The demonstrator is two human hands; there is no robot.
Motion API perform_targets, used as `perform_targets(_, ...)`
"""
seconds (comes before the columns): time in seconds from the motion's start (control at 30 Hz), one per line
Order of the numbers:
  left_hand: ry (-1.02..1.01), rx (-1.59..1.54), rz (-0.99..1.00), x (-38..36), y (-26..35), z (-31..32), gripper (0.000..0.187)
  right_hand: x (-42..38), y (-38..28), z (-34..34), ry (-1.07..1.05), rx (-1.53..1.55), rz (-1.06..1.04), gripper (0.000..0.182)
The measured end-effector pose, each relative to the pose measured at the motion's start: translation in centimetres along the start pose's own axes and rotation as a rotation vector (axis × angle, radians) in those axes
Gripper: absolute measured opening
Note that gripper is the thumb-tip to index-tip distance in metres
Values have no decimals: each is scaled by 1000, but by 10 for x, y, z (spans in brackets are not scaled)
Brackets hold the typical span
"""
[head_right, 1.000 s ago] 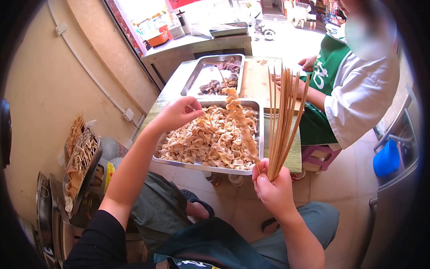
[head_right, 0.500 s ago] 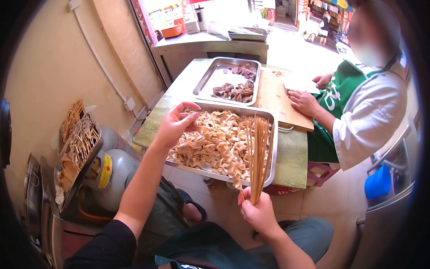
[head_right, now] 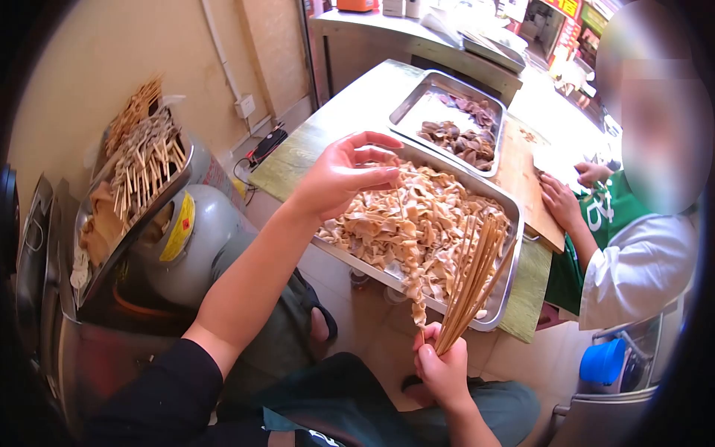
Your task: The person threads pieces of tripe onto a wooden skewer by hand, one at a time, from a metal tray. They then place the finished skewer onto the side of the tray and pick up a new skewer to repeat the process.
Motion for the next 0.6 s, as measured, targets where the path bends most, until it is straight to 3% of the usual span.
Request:
perform_targets(0.2, -19, -202, -38, 1, -1, -7, 39, 0, 6, 1, -6, 58, -11, 9)
perform_targets(0.6, -51, -156, -92, -1, -5, -3, 29, -5, 6, 1, 5, 96, -12, 9)
Point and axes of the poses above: each hand's wrist, its own x-axis towards the middle knuckle, its own z-axis out of the palm, y = z × x, the point moved 2 cm from there along x, towards the middle knuckle
